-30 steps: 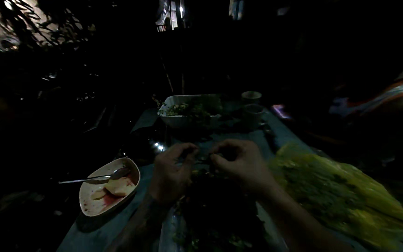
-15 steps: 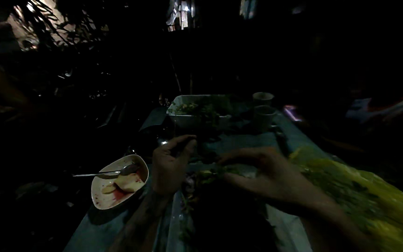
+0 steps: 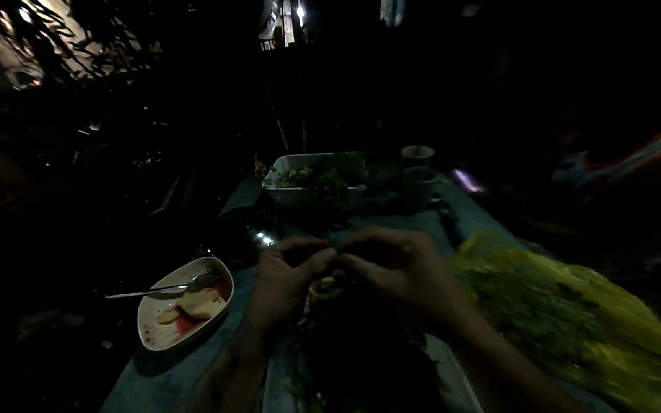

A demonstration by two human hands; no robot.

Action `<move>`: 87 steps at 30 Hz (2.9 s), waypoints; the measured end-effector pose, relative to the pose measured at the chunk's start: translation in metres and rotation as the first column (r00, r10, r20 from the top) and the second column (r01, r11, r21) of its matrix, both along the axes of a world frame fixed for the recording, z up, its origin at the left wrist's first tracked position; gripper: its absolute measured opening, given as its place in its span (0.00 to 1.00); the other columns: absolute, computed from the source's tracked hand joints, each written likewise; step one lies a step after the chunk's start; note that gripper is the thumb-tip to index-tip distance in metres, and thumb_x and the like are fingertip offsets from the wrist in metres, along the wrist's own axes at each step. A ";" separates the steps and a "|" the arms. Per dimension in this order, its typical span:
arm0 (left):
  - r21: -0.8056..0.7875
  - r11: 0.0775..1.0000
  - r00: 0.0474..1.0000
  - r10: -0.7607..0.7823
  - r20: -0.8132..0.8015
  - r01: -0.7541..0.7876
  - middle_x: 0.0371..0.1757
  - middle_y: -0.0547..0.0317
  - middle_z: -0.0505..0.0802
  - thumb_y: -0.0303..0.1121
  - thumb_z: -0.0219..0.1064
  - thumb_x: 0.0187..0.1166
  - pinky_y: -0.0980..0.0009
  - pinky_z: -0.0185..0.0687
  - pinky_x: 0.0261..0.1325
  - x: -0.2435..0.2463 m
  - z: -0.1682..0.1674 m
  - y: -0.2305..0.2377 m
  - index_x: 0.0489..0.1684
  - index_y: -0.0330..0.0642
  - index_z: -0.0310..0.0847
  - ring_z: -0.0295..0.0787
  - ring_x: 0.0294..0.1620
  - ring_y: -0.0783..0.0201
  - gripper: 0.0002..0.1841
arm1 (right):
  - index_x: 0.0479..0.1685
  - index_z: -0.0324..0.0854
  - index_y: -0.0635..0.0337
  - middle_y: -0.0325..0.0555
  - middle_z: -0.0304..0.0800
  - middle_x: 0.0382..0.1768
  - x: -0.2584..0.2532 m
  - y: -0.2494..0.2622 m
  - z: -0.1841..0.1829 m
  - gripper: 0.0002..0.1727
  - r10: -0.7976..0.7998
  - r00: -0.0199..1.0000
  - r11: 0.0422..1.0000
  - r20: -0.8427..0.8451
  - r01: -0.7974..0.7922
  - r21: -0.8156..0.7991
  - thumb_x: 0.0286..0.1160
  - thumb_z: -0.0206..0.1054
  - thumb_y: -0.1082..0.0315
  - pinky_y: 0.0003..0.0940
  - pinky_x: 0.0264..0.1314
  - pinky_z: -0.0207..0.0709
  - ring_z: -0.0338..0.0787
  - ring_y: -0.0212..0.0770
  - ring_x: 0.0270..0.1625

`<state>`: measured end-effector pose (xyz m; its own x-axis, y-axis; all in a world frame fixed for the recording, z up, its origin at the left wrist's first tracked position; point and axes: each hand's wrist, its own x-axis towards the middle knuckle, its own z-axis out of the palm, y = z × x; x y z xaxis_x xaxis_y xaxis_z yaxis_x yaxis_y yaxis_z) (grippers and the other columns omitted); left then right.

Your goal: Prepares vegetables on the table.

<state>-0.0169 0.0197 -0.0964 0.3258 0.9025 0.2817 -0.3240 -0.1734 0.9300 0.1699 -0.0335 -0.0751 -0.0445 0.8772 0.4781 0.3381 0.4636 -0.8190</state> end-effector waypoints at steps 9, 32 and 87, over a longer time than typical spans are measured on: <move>-0.110 0.994 0.999 -0.011 -0.030 0.008 0.36 0.52 0.93 0.21 0.76 0.70 0.70 0.92 0.38 0.000 0.006 -0.002 0.42 0.39 0.90 0.91 0.32 0.66 0.08 | 0.56 0.93 0.48 0.34 0.95 0.38 -0.003 0.001 0.001 0.13 0.061 0.995 0.994 -0.084 -0.068 -0.085 0.74 0.76 0.65 0.26 0.34 0.90 0.92 0.31 0.34; 0.041 0.999 0.988 -0.028 -0.152 0.035 0.33 0.55 0.91 0.26 0.78 0.68 0.74 0.86 0.33 -0.007 0.001 0.001 0.38 0.43 0.90 0.87 0.29 0.68 0.06 | 0.45 0.92 0.55 0.38 0.91 0.28 0.015 0.007 0.001 0.06 -0.203 0.945 0.978 -0.257 0.211 0.002 0.74 0.73 0.71 0.24 0.23 0.82 0.86 0.31 0.23; 0.119 0.993 0.903 0.046 -0.427 0.006 0.33 0.59 0.92 0.38 0.67 0.85 0.74 0.84 0.32 -0.001 0.000 0.005 0.44 0.44 0.90 0.87 0.29 0.67 0.09 | 0.37 0.94 0.50 0.36 0.92 0.28 0.002 0.004 0.001 0.02 -0.108 0.994 0.969 -0.022 0.100 -0.225 0.72 0.76 0.69 0.26 0.25 0.84 0.88 0.32 0.26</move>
